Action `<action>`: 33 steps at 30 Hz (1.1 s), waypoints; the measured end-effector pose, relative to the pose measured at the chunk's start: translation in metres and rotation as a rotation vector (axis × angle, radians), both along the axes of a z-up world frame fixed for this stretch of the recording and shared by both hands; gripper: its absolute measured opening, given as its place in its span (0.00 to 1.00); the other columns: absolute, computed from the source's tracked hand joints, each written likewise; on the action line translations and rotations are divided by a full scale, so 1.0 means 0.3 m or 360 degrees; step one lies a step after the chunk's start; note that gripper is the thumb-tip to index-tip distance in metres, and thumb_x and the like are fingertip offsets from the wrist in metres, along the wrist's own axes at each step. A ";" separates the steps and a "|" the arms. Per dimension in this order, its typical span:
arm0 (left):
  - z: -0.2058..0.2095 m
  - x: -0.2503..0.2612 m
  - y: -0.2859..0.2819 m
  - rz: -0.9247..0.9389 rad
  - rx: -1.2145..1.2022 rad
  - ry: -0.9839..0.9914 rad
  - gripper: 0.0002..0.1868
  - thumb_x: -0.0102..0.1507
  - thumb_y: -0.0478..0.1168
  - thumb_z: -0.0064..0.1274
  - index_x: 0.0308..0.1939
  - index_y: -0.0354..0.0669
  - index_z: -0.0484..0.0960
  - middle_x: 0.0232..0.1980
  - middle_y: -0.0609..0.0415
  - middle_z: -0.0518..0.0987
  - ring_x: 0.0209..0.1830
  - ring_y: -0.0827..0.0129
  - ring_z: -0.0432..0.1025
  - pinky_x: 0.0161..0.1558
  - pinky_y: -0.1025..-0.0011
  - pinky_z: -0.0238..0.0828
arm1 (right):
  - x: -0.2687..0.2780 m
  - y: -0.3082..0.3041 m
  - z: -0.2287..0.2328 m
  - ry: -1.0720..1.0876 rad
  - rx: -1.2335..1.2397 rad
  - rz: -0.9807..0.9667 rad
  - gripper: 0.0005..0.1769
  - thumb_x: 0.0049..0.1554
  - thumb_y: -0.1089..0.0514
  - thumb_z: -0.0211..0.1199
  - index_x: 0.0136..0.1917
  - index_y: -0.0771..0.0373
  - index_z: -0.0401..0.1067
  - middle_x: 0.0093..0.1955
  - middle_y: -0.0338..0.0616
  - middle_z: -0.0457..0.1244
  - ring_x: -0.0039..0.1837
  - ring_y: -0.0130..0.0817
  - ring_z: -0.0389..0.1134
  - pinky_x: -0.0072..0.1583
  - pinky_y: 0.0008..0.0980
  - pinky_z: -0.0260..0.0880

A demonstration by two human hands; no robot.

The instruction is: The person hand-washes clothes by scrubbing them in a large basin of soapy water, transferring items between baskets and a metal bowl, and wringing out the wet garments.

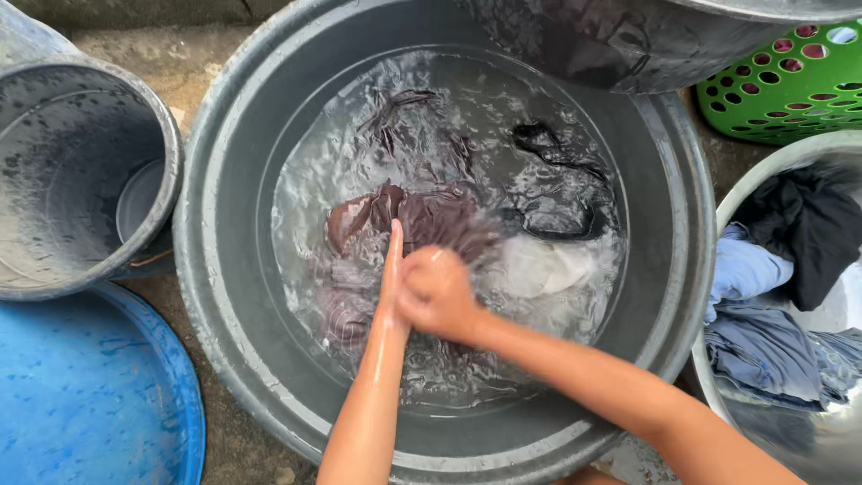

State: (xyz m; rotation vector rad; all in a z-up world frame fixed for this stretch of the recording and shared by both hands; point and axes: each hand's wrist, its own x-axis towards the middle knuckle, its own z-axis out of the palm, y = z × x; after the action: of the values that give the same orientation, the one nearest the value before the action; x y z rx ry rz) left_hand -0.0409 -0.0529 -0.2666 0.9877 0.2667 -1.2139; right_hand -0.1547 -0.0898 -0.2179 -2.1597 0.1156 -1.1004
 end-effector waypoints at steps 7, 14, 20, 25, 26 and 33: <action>0.220 -0.081 0.083 -0.0416 0.0220 -0.0623 0.30 0.67 0.55 0.47 0.64 0.34 0.75 0.60 0.49 0.78 0.52 0.69 0.74 0.47 0.66 0.70 | 0.087 -0.257 0.060 0.0301 0.0343 -0.0460 0.20 0.61 0.57 0.63 0.32 0.69 0.64 0.30 0.55 0.56 0.32 0.46 0.58 0.38 0.43 0.56; 0.525 0.239 0.279 -0.0230 -0.0651 -0.0743 0.50 0.67 0.72 0.43 0.75 0.30 0.63 0.76 0.40 0.69 0.63 0.57 0.69 0.62 0.57 0.65 | 0.040 -0.659 0.081 0.0135 0.0331 -0.0375 0.16 0.66 0.59 0.62 0.63 0.71 0.70 0.72 0.55 0.56 0.67 0.49 0.63 0.63 0.36 0.66; 0.303 0.046 0.115 -0.0470 -0.0173 -0.0494 0.54 0.60 0.76 0.35 0.80 0.45 0.50 0.79 0.47 0.60 0.75 0.55 0.62 0.69 0.45 0.59 | -0.093 -0.624 -0.076 0.0774 0.1334 0.0017 0.17 0.64 0.54 0.62 0.59 0.69 0.76 0.56 0.50 0.72 0.56 0.38 0.74 0.56 0.37 0.70; 0.581 -0.001 0.095 -0.0365 -0.0490 -0.0985 0.63 0.58 0.81 0.38 0.80 0.37 0.45 0.80 0.43 0.56 0.78 0.54 0.58 0.70 0.47 0.59 | -0.117 -0.587 -0.084 0.1524 0.0530 0.0387 0.33 0.49 0.50 0.74 0.63 0.68 0.72 0.56 0.52 0.71 0.58 0.41 0.73 0.58 0.37 0.72; 0.669 -0.009 0.084 -0.0327 -0.0592 -0.0999 0.68 0.56 0.83 0.40 0.82 0.33 0.44 0.82 0.44 0.55 0.81 0.55 0.55 0.75 0.50 0.55 | -0.117 -0.560 -0.095 0.1612 0.0419 0.0379 0.39 0.46 0.48 0.76 0.65 0.69 0.69 0.58 0.55 0.69 0.59 0.43 0.72 0.59 0.38 0.71; 1.139 -0.073 0.080 -0.0212 -0.0679 -0.1550 0.73 0.48 0.84 0.45 0.79 0.34 0.43 0.79 0.44 0.53 0.78 0.55 0.54 0.77 0.51 0.55 | -0.022 -0.364 -0.021 0.1005 0.1064 0.0592 0.28 0.57 0.48 0.63 0.61 0.73 0.72 0.61 0.51 0.67 0.62 0.42 0.67 0.63 0.36 0.67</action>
State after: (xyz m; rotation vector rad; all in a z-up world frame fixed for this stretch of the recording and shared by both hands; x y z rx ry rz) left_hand -0.0627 -0.0290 0.0751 1.1069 -0.8008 -0.7352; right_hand -0.1613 -0.1991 -0.2241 -1.7302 0.3029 -0.1014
